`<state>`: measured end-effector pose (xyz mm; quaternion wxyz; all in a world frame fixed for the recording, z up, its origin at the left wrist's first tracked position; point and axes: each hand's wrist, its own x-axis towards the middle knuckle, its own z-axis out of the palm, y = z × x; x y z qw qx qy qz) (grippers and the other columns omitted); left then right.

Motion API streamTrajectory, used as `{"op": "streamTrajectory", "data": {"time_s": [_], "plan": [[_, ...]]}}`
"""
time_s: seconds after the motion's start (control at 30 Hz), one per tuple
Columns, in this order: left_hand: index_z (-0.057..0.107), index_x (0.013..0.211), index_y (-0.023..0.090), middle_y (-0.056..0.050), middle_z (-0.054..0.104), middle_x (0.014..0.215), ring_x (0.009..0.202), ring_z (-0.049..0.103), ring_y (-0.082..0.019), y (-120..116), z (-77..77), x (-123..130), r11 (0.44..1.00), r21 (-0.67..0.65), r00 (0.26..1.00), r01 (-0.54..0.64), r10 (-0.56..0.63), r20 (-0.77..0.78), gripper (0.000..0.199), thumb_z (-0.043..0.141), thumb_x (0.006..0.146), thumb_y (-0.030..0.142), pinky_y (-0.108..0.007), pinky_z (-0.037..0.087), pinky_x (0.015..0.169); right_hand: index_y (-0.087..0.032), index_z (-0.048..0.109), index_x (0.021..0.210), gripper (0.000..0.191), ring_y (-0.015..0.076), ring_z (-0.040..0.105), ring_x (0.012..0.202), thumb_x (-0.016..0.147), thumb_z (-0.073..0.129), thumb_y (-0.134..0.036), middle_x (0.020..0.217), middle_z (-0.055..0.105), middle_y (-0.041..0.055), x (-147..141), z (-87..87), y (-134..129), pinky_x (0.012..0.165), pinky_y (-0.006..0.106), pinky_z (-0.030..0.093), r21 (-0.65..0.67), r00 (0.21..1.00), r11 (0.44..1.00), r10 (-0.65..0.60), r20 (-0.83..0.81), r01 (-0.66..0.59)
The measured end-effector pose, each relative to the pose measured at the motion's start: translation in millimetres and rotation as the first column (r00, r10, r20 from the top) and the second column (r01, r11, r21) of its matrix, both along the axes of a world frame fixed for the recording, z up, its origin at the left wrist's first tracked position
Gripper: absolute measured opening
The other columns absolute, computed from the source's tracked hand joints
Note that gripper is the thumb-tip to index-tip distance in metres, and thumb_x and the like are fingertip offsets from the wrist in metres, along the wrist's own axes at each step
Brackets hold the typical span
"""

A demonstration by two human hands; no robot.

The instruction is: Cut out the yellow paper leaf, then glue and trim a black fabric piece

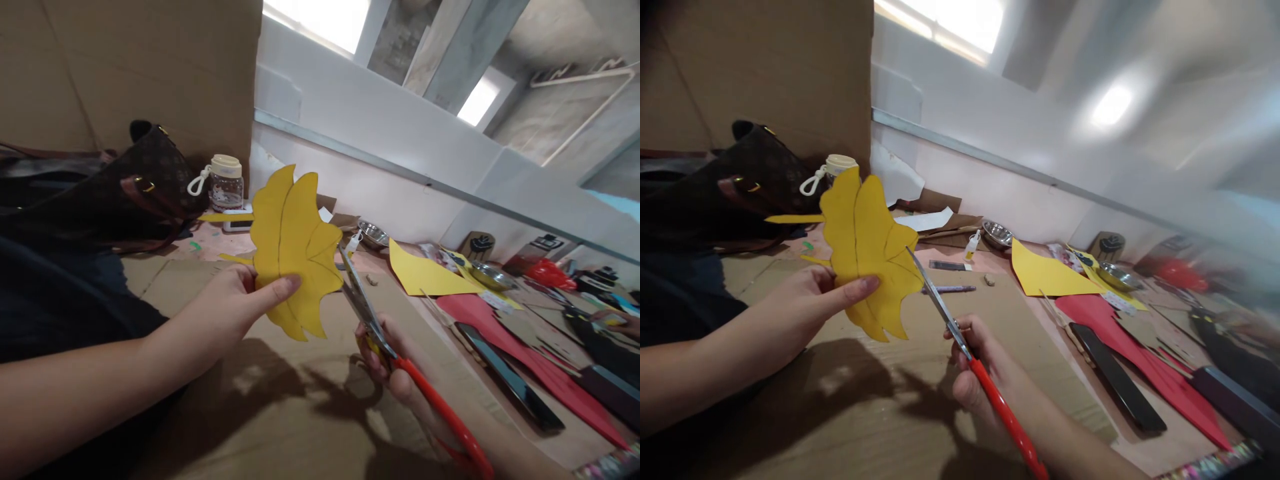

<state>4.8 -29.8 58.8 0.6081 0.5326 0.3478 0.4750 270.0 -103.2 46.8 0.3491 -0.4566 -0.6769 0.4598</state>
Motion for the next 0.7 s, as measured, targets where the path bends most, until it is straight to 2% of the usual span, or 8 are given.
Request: {"op": "streamTrajectory", "data": {"time_s": [0.13, 0.3, 0.37, 0.53, 0.63, 0.7], "plan": [[0.085, 0.085, 0.020, -0.008, 0.086, 0.092, 0.095, 0.082, -0.034, -1.5, -0.5, 1.7, 1.000, -0.025, 0.998, 0.011, -0.010, 0.064, 0.043, 0.099, 0.060, 0.052, -0.035, 0.069, 0.082, -0.027, 0.059, 0.114, 0.063, 0.0154, 0.041, 0.068, 0.082, 0.072, -0.080, 0.086, 0.048, -0.0002, -0.3, -0.1, -1.5, 0.060, 0.027, 0.040, -0.060, 0.999, 0.997, 0.050, -0.020, -0.051], [0.085, 0.097, 0.019, -0.009, 0.086, 0.106, 0.107, 0.080, -0.033, 1.4, -5.7, -1.2, 0.999, -0.007, 0.994, -0.041, 0.042, 0.103, 0.047, 0.095, 0.069, 0.056, -0.035, 0.068, 0.088, -0.027, 0.064, 0.116, 0.060, 0.0176, 0.049, 0.075, 0.085, 0.072, -0.077, 0.091, 0.054, 0.0025, 4.5, -1.5, -2.7, 0.068, 0.029, 0.049, 0.010, 1.000, 1.000, 0.001, 0.021, -0.001], [0.085, 0.099, 0.018, -0.010, 0.085, 0.111, 0.111, 0.078, -0.035, 2.2, -5.1, -2.5, 1.000, 0.002, 0.995, -0.029, 0.028, 0.098, 0.047, 0.094, 0.071, 0.056, -0.038, 0.067, 0.092, -0.027, 0.066, 0.115, 0.056, 0.0190, 0.053, 0.077, 0.085, 0.073, -0.075, 0.093, 0.057, 0.0037, 6.0, -1.4, -4.0, 0.071, 0.031, 0.052, 0.008, 1.000, 1.000, -0.017, 0.022, 0.017], [0.084, 0.100, 0.018, -0.011, 0.085, 0.111, 0.107, 0.079, -0.034, 2.3, 0.3, -2.8, 1.000, 0.012, 0.992, -0.024, 0.022, 0.126, 0.046, 0.093, 0.073, 0.053, -0.043, 0.066, 0.097, -0.028, 0.066, 0.120, 0.058, 0.0174, 0.052, 0.068, 0.082, 0.079, -0.070, 0.089, 0.058, 0.0029, 7.4, 0.5, -6.6, 0.060, 0.029, 0.048, -0.030, 1.000, 0.999, -0.030, 0.011, 0.030], [0.084, 0.096, 0.019, -0.009, 0.086, 0.106, 0.102, 0.080, -0.032, 1.5, 1.7, -1.5, 0.999, 0.022, 0.993, -0.029, 0.026, 0.113, 0.045, 0.092, 0.072, 0.056, -0.040, 0.067, 0.093, -0.029, 0.066, 0.121, 0.057, 0.0175, 0.050, 0.066, 0.082, 0.080, -0.068, 0.088, 0.059, 0.0032, 6.5, 2.4, -6.2, 0.056, 0.029, 0.046, -0.049, 0.999, 0.999, -0.013, 0.044, 0.015], [0.084, 0.089, 0.019, -0.009, 0.086, 0.096, 0.095, 0.081, -0.033, -0.5, 2.6, -0.6, 0.999, 0.038, 0.998, -0.026, 0.024, 0.058, 0.046, 0.092, 0.068, 0.060, -0.040, 0.069, 0.087, -0.029, 0.067, 0.119, 0.058, 0.0174, 0.049, 0.064, 0.080, 0.081, -0.071, 0.086, 0.059, 0.0032, 5.4, 3.1, -5.2, 0.055, 0.029, 0.045, -0.013, 0.998, 1.000, -0.022, 0.059, 0.023]]}}
